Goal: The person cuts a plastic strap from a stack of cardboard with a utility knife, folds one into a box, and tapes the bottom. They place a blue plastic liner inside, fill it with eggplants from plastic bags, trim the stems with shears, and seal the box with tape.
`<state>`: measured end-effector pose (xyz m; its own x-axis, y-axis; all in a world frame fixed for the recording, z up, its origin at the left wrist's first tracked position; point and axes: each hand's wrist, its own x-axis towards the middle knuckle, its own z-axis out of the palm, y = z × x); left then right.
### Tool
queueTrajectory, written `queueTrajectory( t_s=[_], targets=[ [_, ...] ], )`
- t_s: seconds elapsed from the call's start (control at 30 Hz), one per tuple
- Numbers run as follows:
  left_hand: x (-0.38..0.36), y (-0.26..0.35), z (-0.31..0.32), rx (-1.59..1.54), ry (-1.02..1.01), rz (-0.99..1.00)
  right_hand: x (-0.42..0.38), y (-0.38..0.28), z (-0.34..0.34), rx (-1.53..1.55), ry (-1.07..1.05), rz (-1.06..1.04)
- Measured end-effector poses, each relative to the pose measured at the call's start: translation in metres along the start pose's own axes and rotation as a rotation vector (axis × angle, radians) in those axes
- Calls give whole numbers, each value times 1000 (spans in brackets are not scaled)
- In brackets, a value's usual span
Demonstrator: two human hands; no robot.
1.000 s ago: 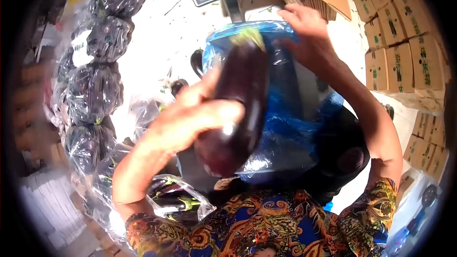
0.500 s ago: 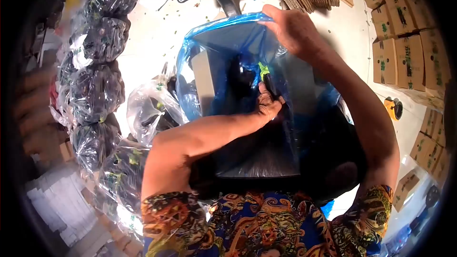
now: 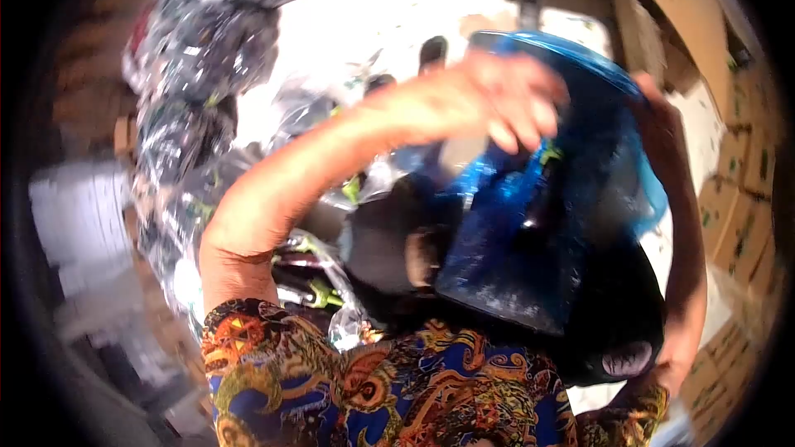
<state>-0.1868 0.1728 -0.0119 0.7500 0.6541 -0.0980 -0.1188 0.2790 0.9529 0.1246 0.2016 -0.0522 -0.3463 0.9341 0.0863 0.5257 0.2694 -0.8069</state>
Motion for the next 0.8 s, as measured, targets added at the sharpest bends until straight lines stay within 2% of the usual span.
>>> queueTrajectory(
  t_s=[0.03, 0.1, 0.13, 0.17, 0.23, 0.27, 0.3, 0.37, 0.4, 0.43, 0.53, 0.67, 0.77, 0.8],
  targets=[
    [-25, 45, 1, 343, 331, -148, 0, -2, -4, 92, -53, 40],
    [-83, 37, -36, 243, 855, -95, 5, 12, -13, 61, -99, 121],
    [-117, 13, -57, 217, 1025, -110, 8, 15, -9, 150, -73, 48],
    [-151, -23, -77, 153, 1157, -218, 11, 18, -4, 240, -48, -17],
    [-212, -98, -80, 124, 1241, -405, 20, 13, -7, 299, -106, 166],
    [-238, -141, -73, 65, 1262, -504, 22, 7, -10, -28, -122, 146],
    [-260, -181, -53, 178, 1268, -565, 23, 3, -12, -123, -132, 93],
    [-290, -246, -3, 559, 1156, -785, 18, -7, -7, -149, -47, 122],
    [-304, -281, 15, 549, 1062, -839, 16, 4, -13, -196, -55, 188],
    [-307, -292, 30, 539, 968, -889, 15, 2, -11, -219, -30, 178],
    [-284, -295, 52, 893, 973, -1234, 14, -1, -12, -274, 4, 196],
    [-269, -302, 52, 1163, 703, -1194, 7, 17, -17, -402, 92, 232],
    [-274, -330, 50, 1358, 642, -1187, 5, 26, -22, -408, 51, 211],
    [-270, -325, 49, 1281, 615, -1223, 5, 22, -21, -411, 35, 181]
  ],
)
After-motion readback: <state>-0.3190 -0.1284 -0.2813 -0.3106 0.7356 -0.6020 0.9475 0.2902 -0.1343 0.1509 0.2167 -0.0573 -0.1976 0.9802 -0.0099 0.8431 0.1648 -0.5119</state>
